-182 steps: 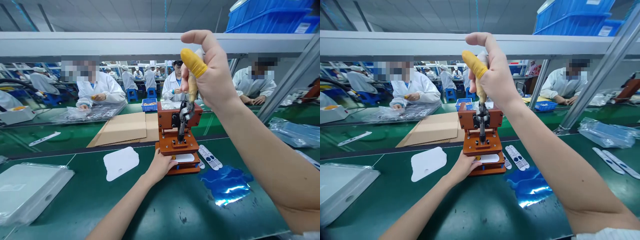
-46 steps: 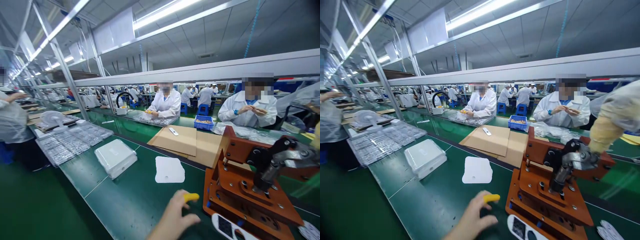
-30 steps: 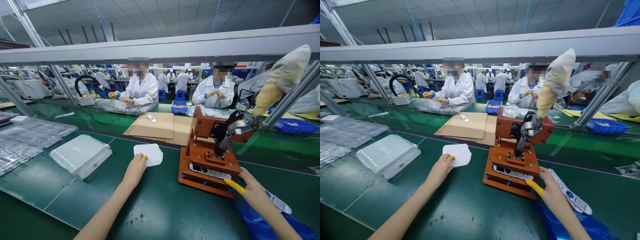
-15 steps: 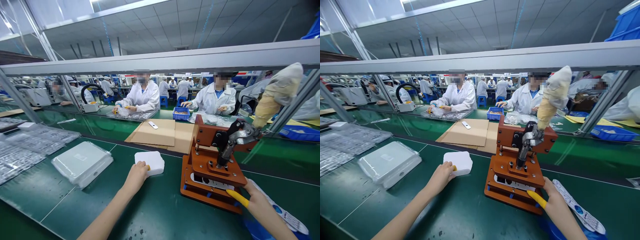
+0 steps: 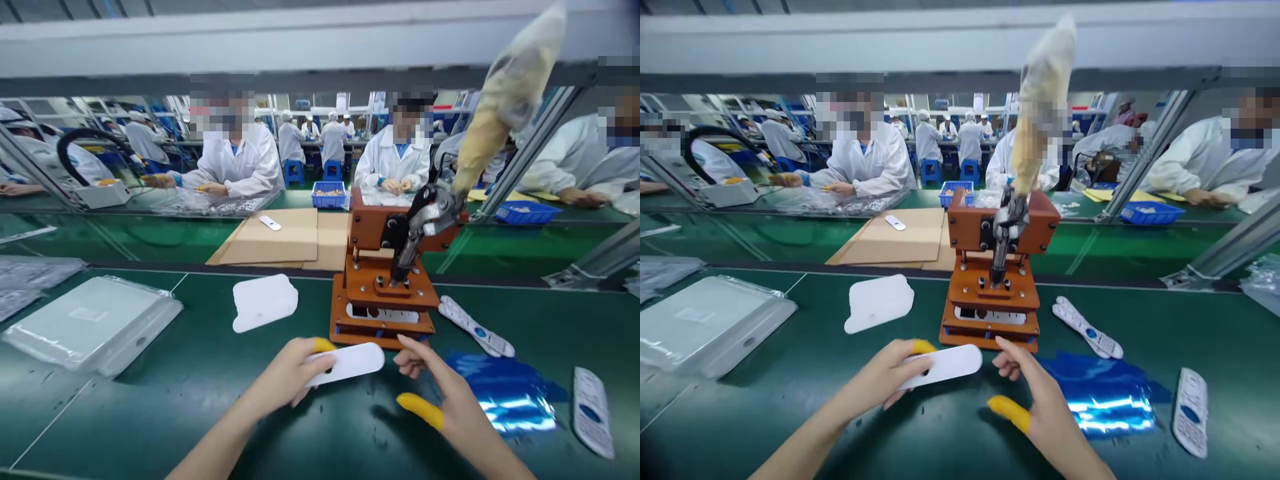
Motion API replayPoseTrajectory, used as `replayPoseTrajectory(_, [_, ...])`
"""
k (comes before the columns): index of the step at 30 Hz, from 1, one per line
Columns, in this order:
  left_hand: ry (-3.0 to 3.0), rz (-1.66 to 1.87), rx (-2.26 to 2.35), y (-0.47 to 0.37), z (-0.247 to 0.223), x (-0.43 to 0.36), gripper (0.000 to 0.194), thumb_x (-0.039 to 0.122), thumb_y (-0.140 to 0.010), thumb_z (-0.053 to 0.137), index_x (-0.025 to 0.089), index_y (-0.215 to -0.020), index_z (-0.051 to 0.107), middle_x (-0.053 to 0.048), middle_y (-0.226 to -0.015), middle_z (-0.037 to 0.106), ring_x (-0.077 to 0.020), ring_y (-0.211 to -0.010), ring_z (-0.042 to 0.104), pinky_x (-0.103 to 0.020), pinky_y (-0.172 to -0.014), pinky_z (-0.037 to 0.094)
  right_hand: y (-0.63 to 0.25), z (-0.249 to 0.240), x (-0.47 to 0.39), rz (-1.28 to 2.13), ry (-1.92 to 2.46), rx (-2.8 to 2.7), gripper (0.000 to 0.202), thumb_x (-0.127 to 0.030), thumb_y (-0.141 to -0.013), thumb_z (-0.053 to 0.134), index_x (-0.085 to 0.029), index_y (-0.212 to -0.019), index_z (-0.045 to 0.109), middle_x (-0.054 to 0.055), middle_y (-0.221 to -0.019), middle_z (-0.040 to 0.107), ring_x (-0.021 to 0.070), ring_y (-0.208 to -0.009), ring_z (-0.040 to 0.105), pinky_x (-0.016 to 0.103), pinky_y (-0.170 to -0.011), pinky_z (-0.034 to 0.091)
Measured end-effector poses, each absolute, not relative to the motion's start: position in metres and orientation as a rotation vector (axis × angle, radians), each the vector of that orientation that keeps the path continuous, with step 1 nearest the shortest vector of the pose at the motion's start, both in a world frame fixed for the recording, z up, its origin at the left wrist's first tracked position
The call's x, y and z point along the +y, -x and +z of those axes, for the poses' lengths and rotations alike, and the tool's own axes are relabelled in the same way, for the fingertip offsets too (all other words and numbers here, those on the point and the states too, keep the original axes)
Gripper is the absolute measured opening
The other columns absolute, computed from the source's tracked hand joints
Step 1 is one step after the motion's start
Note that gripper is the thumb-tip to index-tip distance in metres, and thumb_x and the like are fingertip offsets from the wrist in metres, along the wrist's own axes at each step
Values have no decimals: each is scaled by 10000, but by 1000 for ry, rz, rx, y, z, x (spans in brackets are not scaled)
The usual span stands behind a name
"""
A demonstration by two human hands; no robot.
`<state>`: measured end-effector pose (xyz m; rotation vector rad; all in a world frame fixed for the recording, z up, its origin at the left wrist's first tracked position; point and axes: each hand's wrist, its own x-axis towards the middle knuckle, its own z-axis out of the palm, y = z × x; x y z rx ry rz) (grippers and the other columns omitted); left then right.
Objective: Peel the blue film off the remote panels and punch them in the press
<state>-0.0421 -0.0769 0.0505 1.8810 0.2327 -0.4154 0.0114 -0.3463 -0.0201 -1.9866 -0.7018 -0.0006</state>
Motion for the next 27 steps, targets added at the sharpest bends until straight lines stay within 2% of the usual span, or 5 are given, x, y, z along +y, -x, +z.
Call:
replayPoseTrajectory(9, [-1823,-567,-65,5,48,-114,403,521,-870,430,170,-694,517,61,-483,466,-56,-323,371,-176,-340,234,-17,-10,-357,-43,2057,-688,407,-495,-824,600,-297,-1178,577,46,-1079,641,183,-824,612,279,-659,545])
replayPoseTrajectory(13, [-1894,-297,96,6,38,-101,456,524,-900,365,156,-716,562,47,-533,467,-66,-364,399,-201,-402,304,-27,-15,-369,-149,2098,-624,434,-571,-832,538,-274,-1143,602,54,-1134,637,238,-1021,601,309,-743,551])
replayPoseTrajectory(17, [-2057,259,170,1,20,-92,315,414,-905,439,161,-940,625,0,-759,530,-101,-575,490,-232,-565,399,-56,-21,-382,-259,2145,-617,449,-597,-819,536,-260,-1103,620,66,-1165,620,285,-1133,548,423,-926,485])
replayPoseTrajectory(21, [-2119,310,-16,-8,5,-97,370,322,-867,541,209,-1218,529,-52,-1128,523,-104,-660,496,-252,-620,435,-87,-28,-380,-311,2156,-618,469,-628,-803,519,-229,-1025,629,101,-1146,622,305,-1126,556,455,-955,457])
replayPoseTrajectory(27, [-2093,342,-32,-14,-11,-101,379,361,-861,570,218,-1208,524,-46,-1126,521,-90,-614,470,-254,-595,443,-102,-28,-368,-248,2235,-714,448,-509,-864,491,-225,-1204,558,120,-1299,534,315,-1255,453,450,-975,444])
